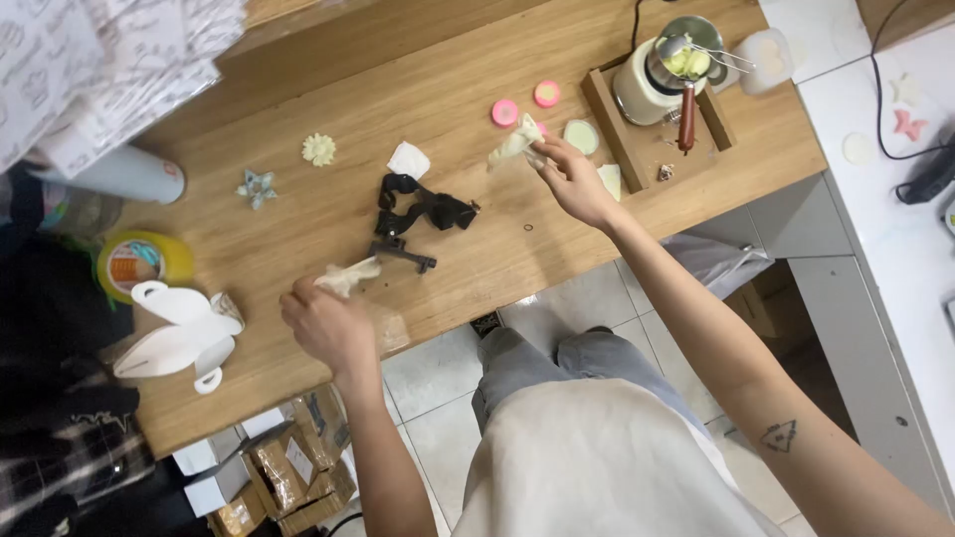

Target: The person puts on plastic gloves, handles white wax pieces from the table, and works at a candle-making station with a small wax melter. They hold a silicone mold, spoon melted wax from a metal pot into the mold, and use a small carving tool to trim and clean wax pieces and the work surface.

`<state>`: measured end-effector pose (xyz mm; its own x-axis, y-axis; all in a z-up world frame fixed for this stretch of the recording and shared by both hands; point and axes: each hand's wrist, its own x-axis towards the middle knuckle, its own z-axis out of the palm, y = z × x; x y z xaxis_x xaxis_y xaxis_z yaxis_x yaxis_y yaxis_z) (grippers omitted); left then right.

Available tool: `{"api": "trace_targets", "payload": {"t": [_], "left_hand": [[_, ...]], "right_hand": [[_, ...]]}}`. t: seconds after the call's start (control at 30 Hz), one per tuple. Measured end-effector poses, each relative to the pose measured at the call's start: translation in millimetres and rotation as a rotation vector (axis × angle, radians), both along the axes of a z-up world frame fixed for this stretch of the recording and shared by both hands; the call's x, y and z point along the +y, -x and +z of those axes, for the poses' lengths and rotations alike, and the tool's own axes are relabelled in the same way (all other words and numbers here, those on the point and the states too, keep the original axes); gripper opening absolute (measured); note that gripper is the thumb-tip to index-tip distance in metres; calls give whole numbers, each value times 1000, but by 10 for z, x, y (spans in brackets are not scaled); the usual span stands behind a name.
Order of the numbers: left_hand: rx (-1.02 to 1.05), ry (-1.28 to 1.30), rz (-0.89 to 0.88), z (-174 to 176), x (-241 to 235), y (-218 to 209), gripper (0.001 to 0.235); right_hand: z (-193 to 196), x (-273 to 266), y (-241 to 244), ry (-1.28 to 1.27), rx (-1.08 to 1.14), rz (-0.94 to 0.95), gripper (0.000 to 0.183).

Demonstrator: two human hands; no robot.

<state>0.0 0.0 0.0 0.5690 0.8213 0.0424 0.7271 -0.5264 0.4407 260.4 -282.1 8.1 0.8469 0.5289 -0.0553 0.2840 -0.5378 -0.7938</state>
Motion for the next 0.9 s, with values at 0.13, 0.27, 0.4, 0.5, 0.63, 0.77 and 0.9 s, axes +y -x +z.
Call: {"api": "trace_targets", "payload": {"t": [0.13, 0.27, 0.4, 0.5, 0.63, 0.77, 0.9], "left_hand": [[-9, 19, -46, 159, -134, 162, 31], [-337, 131, -4, -130, -128, 237, 19], [-767, 524, 119, -933, 99, 265, 18], [-701, 694, 215, -907, -90, 467, 21], [-898, 1108, 298, -665, -990, 398, 19], [-966, 1662, 211, -894, -2143, 93, 27], [-860, 2094, -40, -1206, -3580, -140, 28]], "right_hand": [[-78, -464, 118, 2, -13, -52, 43], [-87, -926, 295, -110, 15, -59, 40], [-15, -1373, 546, -57, 43, -84, 39], [4, -1810, 790, -158, 148, -39, 38], [9, -2461, 1185, -199, 163, -38, 34], [318, -2993, 1674, -223, 116, -115, 34], [628, -3597, 2206, -134, -121, -152, 31]]}}
